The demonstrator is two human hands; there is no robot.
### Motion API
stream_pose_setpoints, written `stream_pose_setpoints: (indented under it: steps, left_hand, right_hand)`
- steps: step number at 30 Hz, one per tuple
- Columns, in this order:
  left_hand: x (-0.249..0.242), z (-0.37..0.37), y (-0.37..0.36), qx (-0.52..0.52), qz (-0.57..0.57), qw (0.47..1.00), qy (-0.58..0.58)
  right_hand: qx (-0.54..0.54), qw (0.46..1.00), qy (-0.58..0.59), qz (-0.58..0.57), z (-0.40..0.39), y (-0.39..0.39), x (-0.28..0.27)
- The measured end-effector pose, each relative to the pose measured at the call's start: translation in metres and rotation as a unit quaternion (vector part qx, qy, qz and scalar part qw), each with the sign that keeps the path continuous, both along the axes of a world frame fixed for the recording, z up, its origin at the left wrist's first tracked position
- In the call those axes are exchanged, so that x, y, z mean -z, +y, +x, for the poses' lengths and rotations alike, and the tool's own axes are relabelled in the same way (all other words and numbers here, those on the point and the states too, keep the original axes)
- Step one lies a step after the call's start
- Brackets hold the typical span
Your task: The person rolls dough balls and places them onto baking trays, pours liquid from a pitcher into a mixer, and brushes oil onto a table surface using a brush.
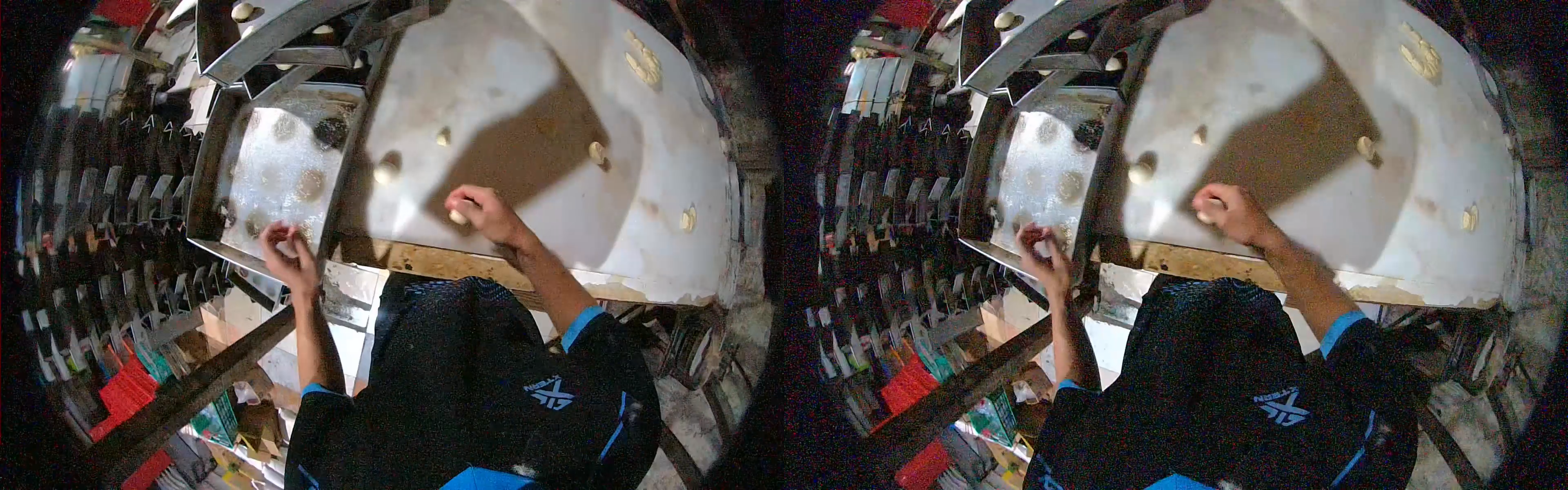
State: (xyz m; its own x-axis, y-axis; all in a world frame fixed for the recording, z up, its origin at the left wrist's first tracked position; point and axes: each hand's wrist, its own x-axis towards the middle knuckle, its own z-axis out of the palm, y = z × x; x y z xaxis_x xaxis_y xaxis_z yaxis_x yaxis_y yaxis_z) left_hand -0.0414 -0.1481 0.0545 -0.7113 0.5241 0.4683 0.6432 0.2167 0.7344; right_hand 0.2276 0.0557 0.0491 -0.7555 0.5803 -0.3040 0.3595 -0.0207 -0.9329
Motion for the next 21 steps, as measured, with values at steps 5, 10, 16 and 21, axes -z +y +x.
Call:
stream_pose_setpoints:
  steps: [5, 10, 16, 21]
  left_hand:
    - [0.000, 0.075, 0.039, 0.095, -0.022, 0.995, -0.015]
    - [-0.004, 0.109, 0.068, 0.243, -0.123, 0.962, -0.033]
    - [0.090, 0.135, 0.131, 0.338, -0.422, 0.839, -0.067]
    - [0.044, 0.121, 0.127, 0.340, -0.310, 0.883, -0.100]
  right_hand:
    - [0.039, 0.887, 0.190, 0.419, -0.020, -0.016, -0.014]
    - [0.046, 0.904, -0.037, 0.424, 0.030, -0.016, 0.063]
    - [0.115, 0.922, -0.047, 0.368, 0.077, -0.010, 0.044]
    - [0.155, 0.942, 0.024, 0.297, 0.019, -0.023, -0.002]
